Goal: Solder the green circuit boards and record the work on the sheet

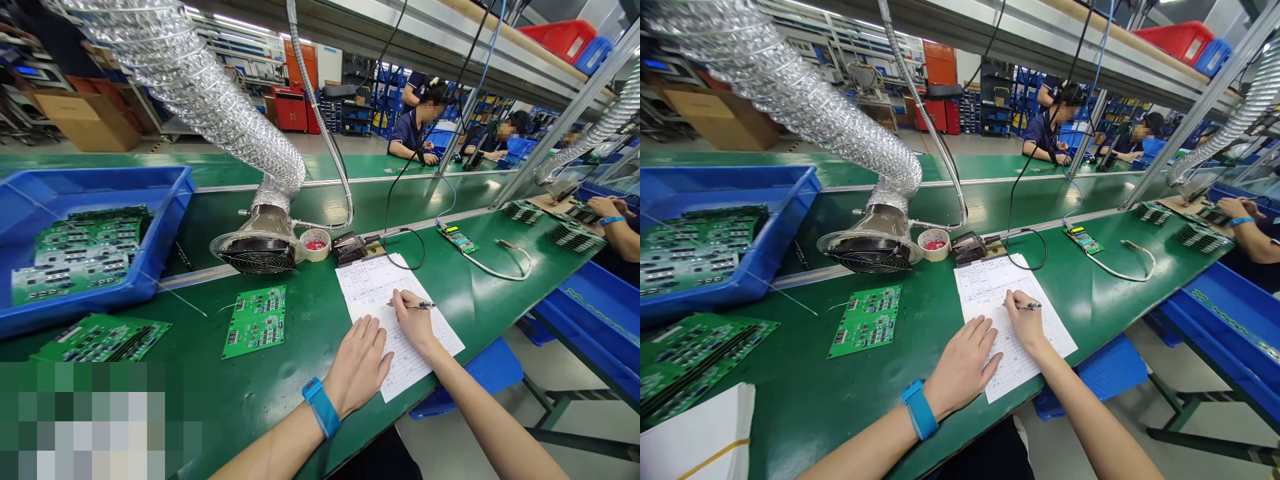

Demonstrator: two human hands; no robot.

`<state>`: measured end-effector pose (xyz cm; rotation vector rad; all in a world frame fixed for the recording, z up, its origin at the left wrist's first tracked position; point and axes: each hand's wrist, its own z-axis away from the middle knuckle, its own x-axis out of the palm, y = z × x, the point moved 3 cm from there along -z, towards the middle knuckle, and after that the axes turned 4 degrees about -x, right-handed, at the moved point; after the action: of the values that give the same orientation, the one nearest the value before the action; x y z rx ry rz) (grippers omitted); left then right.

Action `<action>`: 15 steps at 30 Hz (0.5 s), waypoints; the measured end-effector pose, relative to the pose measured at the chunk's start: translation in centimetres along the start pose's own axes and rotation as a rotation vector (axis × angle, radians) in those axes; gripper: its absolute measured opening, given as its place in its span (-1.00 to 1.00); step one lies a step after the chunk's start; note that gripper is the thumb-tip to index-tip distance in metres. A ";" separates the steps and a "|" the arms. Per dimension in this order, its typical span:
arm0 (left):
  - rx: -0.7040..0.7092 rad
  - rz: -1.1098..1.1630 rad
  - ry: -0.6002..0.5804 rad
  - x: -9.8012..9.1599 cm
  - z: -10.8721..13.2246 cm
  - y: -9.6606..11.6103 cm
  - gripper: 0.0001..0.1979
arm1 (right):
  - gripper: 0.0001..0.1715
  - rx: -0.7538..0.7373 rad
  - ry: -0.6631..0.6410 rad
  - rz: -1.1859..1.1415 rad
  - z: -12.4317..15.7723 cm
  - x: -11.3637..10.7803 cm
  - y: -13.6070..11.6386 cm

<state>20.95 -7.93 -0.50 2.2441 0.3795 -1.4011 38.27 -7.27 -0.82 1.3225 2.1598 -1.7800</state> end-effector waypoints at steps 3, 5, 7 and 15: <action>-0.001 0.006 0.009 0.1 0.1 0.0 -0.63 | -0.42 -0.001 0.006 0.006 0.0 0.1 0.0; -0.004 0.019 0.011 0.1 0.1 0.0 -0.64 | -0.42 0.002 0.013 0.007 0.0 0.1 0.1; -0.008 0.032 0.010 0.1 0.1 0.0 -0.64 | -0.43 0.007 0.021 0.006 0.2 0.2 0.3; -0.005 0.018 0.015 0.1 0.1 0.0 -0.64 | -0.46 0.031 0.047 0.001 0.3 0.0 0.4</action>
<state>20.96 -7.95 -0.64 2.2496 0.3669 -1.3739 38.40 -7.47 -1.28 1.3856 2.1625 -1.8074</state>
